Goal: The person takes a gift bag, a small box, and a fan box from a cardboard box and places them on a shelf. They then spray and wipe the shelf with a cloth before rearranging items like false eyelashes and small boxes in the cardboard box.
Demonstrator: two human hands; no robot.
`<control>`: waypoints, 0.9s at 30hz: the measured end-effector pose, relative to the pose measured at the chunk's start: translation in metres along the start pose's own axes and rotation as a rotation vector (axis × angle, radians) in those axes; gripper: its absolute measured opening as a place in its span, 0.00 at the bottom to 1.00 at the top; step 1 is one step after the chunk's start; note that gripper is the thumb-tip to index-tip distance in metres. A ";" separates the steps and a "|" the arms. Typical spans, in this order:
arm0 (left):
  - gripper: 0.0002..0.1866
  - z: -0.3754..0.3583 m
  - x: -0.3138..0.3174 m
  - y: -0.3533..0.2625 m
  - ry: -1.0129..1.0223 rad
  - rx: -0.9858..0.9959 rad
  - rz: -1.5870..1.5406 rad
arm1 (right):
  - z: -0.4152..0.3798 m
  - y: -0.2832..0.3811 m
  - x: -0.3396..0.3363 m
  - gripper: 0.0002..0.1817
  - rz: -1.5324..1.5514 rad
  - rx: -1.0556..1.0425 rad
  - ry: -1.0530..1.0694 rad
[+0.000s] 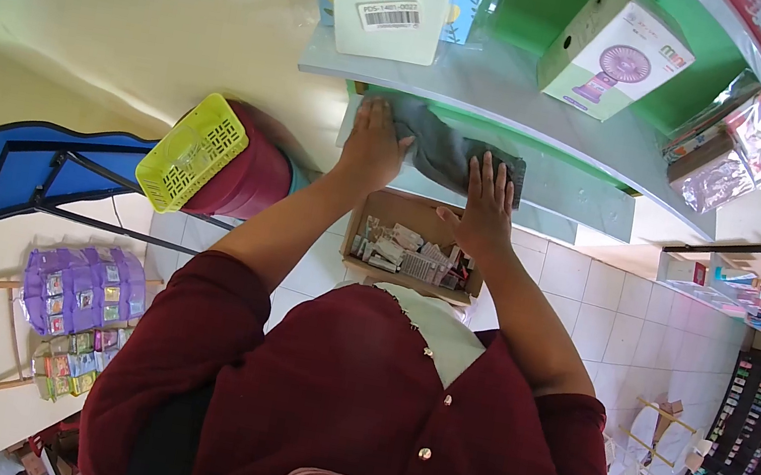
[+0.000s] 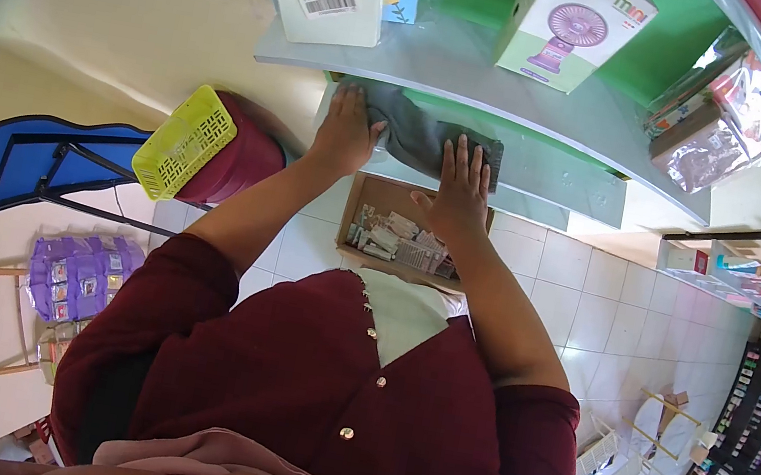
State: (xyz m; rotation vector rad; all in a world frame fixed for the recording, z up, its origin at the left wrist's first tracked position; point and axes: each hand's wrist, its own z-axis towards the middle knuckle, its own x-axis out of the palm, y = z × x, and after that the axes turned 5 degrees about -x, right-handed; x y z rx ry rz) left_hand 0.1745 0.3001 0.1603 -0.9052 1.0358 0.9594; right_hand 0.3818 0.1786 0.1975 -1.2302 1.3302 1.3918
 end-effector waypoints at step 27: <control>0.43 -0.024 -0.022 -0.011 0.057 0.265 -0.144 | -0.006 -0.004 -0.003 0.51 -0.064 0.012 -0.199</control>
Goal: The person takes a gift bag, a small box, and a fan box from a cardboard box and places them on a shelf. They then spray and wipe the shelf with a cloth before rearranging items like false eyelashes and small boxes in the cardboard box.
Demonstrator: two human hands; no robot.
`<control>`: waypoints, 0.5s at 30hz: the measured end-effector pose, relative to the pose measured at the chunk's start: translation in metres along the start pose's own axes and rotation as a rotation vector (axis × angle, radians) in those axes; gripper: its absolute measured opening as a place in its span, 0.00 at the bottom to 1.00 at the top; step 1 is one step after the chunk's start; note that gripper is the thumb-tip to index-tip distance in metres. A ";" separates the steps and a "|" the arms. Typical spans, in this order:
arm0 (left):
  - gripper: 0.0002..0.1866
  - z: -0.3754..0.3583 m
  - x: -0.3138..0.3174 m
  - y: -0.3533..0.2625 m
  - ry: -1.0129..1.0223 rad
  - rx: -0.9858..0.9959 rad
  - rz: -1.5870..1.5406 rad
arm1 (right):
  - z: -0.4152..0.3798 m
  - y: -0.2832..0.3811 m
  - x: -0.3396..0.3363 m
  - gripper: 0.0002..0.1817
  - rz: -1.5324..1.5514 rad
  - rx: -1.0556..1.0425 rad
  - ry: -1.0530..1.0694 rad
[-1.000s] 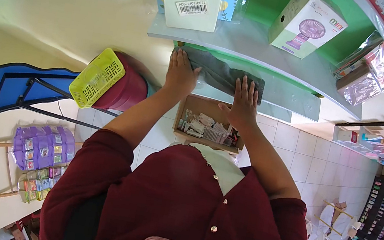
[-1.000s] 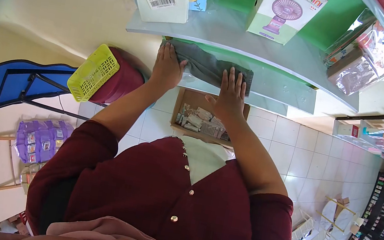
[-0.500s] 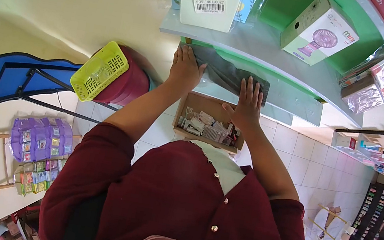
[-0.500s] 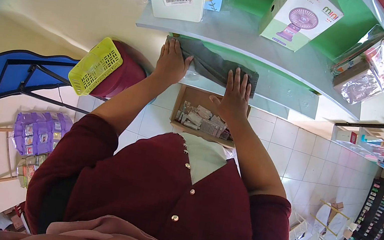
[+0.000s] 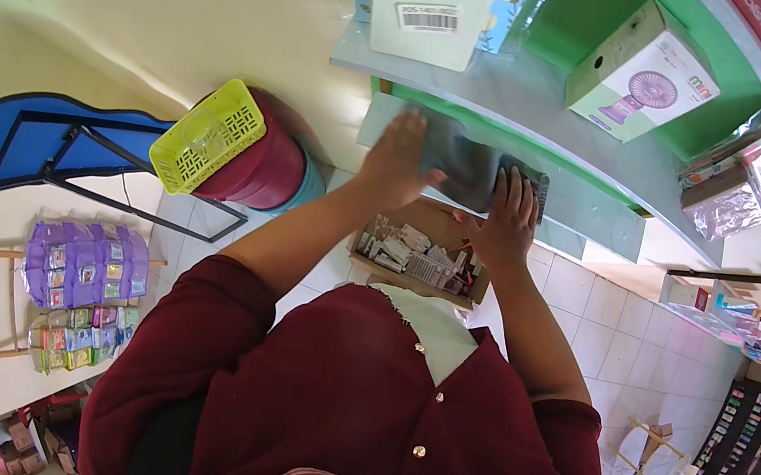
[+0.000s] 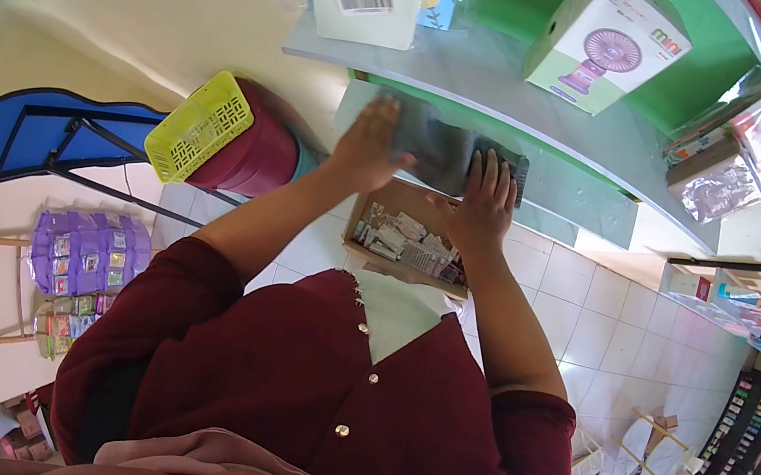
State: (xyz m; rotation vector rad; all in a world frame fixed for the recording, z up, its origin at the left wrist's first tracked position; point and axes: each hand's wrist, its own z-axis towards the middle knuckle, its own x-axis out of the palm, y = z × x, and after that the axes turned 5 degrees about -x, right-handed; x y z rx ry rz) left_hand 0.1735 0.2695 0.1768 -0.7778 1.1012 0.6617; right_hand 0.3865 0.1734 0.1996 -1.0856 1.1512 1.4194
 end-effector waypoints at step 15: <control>0.34 0.023 0.013 -0.062 -0.008 -0.144 -0.041 | 0.012 -0.027 0.010 0.49 0.043 -0.033 0.046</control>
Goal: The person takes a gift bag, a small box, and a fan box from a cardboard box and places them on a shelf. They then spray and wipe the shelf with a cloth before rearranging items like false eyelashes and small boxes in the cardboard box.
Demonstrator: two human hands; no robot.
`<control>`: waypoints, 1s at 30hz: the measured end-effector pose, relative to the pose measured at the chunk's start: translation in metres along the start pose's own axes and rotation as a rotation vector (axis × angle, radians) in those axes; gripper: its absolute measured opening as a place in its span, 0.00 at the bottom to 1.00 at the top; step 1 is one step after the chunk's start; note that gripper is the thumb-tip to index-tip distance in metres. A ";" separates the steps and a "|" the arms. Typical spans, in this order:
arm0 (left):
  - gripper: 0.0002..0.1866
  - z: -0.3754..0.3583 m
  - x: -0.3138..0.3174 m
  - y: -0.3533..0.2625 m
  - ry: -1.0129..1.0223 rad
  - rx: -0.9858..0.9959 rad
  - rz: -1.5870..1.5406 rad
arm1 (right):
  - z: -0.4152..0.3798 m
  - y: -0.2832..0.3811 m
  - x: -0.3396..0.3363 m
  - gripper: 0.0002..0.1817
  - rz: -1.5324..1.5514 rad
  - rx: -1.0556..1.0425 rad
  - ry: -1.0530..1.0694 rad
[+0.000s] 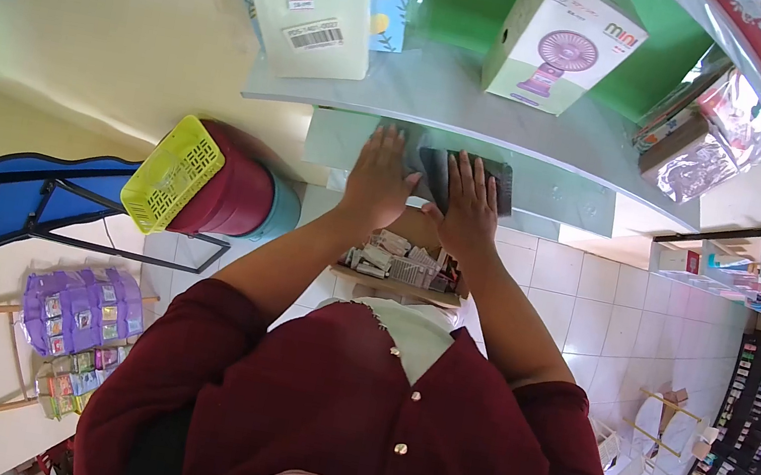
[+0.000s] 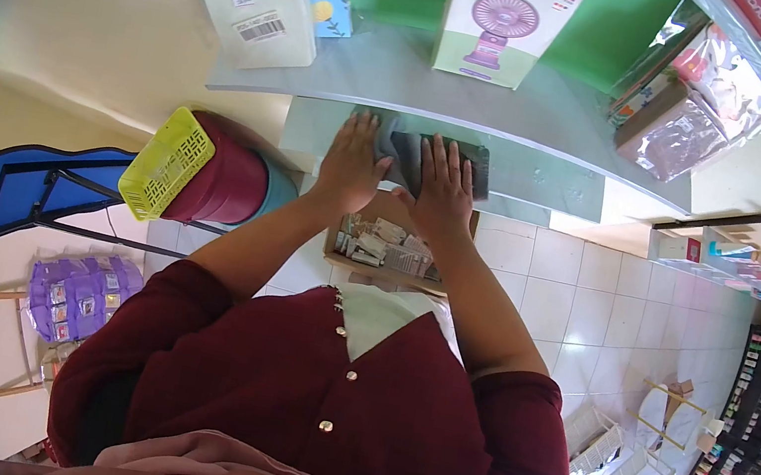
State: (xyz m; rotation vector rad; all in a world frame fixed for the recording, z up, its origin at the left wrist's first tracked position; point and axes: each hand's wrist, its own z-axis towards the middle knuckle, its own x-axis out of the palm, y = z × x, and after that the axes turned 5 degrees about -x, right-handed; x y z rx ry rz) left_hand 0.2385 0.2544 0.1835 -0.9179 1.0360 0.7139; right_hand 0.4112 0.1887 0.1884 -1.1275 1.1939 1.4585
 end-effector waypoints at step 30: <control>0.31 -0.027 -0.017 0.016 0.133 0.187 -0.075 | -0.002 0.001 -0.002 0.51 0.114 -0.277 0.014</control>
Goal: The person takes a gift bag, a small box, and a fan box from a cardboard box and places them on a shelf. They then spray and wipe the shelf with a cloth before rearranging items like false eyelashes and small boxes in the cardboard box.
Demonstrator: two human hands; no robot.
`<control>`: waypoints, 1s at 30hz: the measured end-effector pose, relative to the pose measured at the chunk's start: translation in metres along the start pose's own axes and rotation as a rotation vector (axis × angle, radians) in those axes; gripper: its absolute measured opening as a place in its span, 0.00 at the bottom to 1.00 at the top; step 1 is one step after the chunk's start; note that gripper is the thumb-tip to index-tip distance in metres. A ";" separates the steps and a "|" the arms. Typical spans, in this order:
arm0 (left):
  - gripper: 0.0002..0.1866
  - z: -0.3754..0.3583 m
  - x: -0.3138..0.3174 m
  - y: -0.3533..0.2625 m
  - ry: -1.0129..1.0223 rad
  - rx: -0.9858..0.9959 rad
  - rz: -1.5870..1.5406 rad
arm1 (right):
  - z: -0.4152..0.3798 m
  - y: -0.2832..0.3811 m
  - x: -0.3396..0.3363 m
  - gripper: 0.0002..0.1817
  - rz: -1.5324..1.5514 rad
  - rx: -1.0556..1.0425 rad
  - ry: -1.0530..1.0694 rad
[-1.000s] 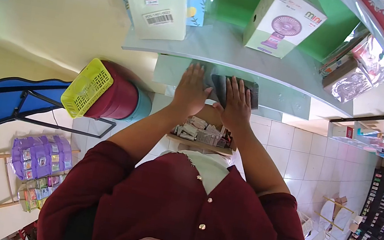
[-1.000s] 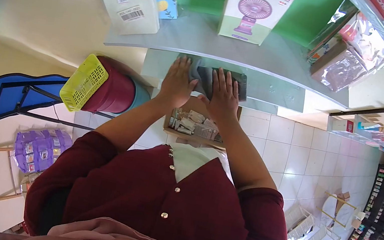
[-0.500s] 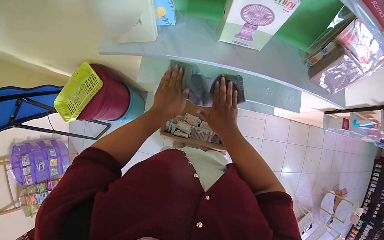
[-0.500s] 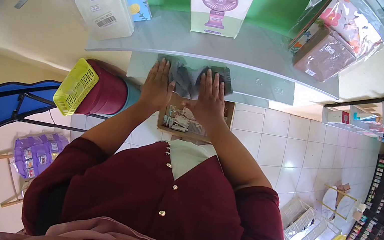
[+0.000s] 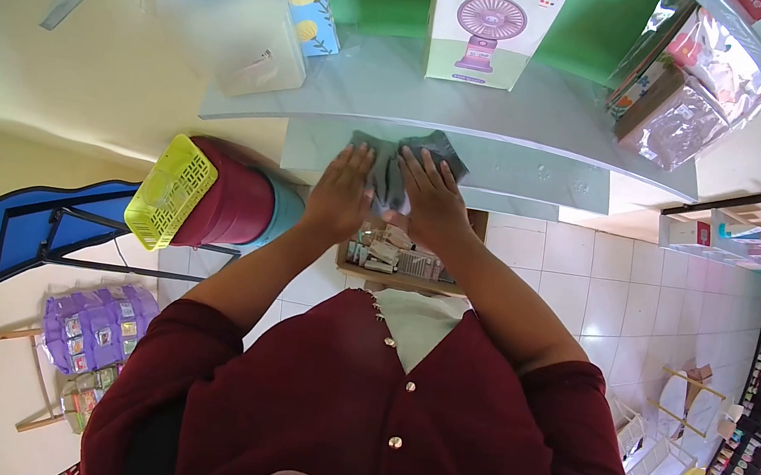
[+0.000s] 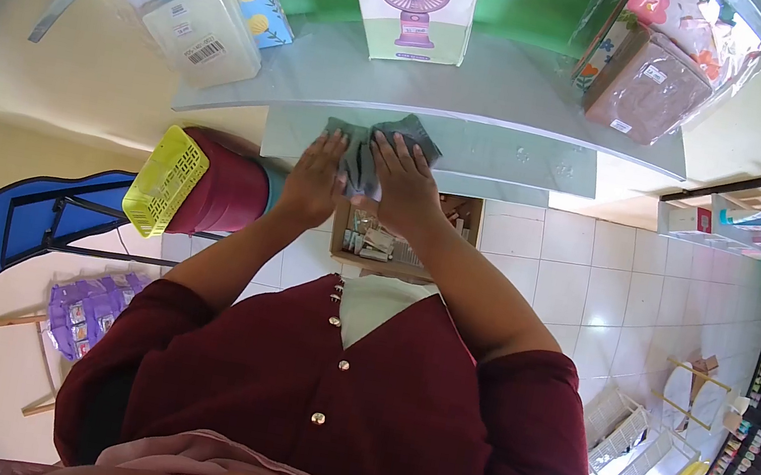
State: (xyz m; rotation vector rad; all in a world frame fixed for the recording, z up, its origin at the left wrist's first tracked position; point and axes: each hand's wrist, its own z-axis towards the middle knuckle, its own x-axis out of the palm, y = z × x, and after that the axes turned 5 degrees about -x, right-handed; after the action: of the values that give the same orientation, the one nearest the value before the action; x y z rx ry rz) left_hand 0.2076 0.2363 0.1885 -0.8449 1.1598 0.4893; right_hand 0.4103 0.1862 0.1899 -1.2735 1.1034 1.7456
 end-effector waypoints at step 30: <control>0.33 0.057 0.050 -0.062 -0.090 -0.161 0.178 | -0.009 -0.045 -0.007 0.52 -0.103 0.166 0.021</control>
State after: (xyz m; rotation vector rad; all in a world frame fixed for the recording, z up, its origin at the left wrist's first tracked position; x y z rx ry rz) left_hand 0.3038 0.2397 0.1703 -0.8527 1.1283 0.7678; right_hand 0.4558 0.1953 0.1852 -1.2264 1.1489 1.5352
